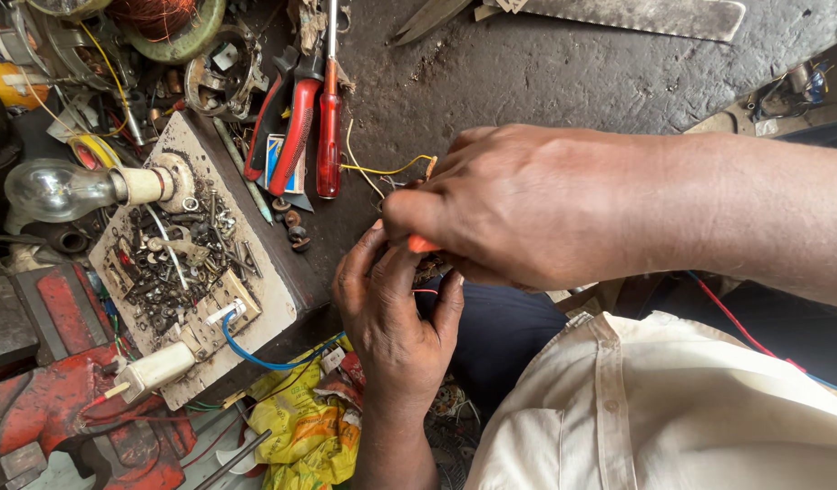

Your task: The person uses a screwdriver to adjust and secure copper windings on a small electrical component, likely a transformer or motor stator. They repeatedly insert the screwdriver into the winding slots to tighten or align the coils while holding the component with their other hand.

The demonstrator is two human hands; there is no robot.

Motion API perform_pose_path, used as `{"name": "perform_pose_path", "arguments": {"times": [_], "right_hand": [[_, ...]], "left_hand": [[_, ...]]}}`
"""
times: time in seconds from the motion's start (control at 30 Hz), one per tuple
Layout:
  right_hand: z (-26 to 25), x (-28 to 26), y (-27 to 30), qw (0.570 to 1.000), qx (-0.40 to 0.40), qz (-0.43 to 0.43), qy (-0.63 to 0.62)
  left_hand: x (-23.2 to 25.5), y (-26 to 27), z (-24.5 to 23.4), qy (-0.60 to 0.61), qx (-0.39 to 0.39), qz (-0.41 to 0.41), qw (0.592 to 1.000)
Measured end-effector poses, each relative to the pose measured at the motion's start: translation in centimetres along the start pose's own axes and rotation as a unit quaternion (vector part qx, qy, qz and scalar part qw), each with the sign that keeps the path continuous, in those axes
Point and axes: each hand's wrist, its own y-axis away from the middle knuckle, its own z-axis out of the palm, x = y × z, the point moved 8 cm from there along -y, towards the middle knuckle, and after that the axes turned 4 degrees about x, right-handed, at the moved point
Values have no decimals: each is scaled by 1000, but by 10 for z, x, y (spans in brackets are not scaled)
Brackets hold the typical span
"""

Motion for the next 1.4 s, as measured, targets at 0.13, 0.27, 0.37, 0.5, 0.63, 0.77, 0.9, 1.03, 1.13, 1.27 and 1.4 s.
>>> {"name": "perform_pose_path", "arguments": {"times": [0.13,0.27,0.37,0.5,0.63,0.77,0.9,1.03,1.13,1.27,1.4], "right_hand": [[0,-14,-1,998,30,-44,15],[-9,-34,13,982,140,-44,115],[-5,-39,31,975,197,-29,97],[-3,-40,37,961,258,-21,99],[3,-41,30,970,220,-6,104],[14,-37,26,979,187,24,84],[-10,-27,43,978,198,-3,62],[-57,27,65,937,189,160,245],[-76,56,62,886,244,210,334],[-61,79,53,850,288,202,392],[-55,96,61,864,320,182,344]], "left_hand": [[-1,-1,0,-26,-5,19,999],[7,-16,-6,-13,0,33,999],[16,-19,-14,48,9,40,998],[23,-18,-27,126,24,44,991],[26,-20,-36,160,50,27,985],[23,-23,-35,163,85,-6,983],[32,-32,-37,143,90,8,986],[44,-38,-46,175,89,39,980],[49,-41,-58,223,141,26,964],[40,-37,-62,294,188,-30,937],[20,-33,-52,135,50,-75,987]]}}
